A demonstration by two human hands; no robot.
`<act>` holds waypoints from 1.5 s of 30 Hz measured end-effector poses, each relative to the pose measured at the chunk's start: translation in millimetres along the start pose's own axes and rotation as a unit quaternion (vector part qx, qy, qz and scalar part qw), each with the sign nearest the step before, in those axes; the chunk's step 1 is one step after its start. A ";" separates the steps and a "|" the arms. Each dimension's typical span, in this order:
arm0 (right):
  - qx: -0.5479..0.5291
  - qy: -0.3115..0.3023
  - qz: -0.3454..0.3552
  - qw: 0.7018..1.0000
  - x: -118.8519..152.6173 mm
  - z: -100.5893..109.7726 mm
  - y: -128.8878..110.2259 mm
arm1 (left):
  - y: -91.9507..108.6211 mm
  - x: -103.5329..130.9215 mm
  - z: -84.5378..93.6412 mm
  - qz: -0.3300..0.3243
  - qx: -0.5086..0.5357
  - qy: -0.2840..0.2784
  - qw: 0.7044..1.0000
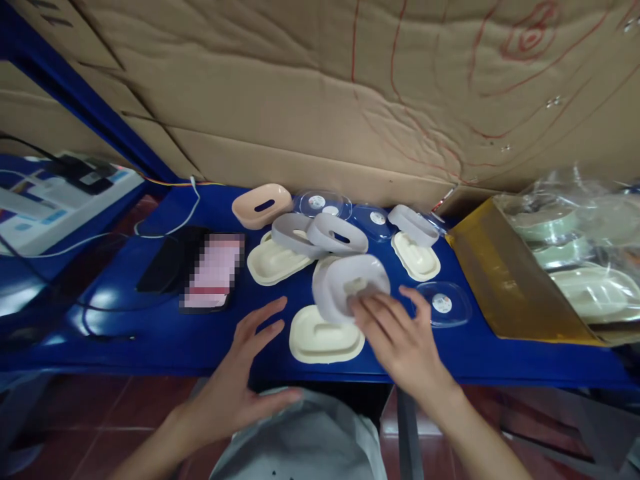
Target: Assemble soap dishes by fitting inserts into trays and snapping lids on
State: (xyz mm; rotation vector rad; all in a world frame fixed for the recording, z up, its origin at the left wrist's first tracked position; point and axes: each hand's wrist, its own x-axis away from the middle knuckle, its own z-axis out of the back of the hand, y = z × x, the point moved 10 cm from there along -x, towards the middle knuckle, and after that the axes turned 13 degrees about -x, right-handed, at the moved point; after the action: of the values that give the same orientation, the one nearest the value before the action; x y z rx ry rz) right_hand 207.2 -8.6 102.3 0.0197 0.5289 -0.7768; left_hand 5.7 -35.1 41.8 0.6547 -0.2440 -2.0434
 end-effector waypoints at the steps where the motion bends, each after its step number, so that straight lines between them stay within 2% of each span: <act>1: -0.002 -0.017 0.004 1.000 5.3 -3.2 -15.4 | 4.1 -2.4 2.6 -0.007 0.000 0.012 1.000; 4: -0.016 -0.048 0.018 0.999 16.4 -14.4 -50.8 | 16.8 -14.0 1.5 -0.036 -0.026 0.025 0.999; 7: -0.041 -0.043 0.018 0.998 20.6 -17.8 -60.8 | 21.0 -22.7 0.3 -0.039 -0.027 0.029 0.998; 10: -0.075 -0.015 -0.008 0.997 23.5 -9.7 -45.9 | 14.9 -22.2 5.2 -0.023 0.013 0.033 0.999; 14: -0.115 0.001 -0.041 0.993 33.4 -5.5 -20.5 | 1.2 -17.3 -1.2 -0.010 0.064 -0.017 0.998; 19: -0.126 0.019 -0.052 0.990 45.2 -14.8 -19.0 | -8.1 -18.0 -20.8 -0.003 0.072 -0.079 0.994; 24: -0.118 0.021 -0.060 0.991 53.2 -23.1 -21.6 | -5.0 -15.2 -32.2 -0.021 0.030 -0.102 0.994; 35: -0.095 -0.030 -0.045 0.994 76.6 -43.2 -25.7 | 3.0 -7.1 -32.1 -0.049 -0.052 -0.095 0.993; 42: -0.093 -0.007 -0.030 0.995 72.8 -38.2 -28.2 | 6.8 -2.1 -29.5 -0.078 -0.074 -0.073 0.992; 45: -0.088 -0.015 -0.032 0.995 73.4 -42.7 -29.2 | 8.2 1.1 -26.7 -0.095 -0.114 -0.053 0.987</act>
State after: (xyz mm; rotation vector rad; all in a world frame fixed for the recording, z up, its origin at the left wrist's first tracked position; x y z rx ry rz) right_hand 211.8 -69.4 36.3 -0.1735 0.5699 -0.7901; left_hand 25.7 -38.1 22.5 0.4411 -0.0075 -2.2510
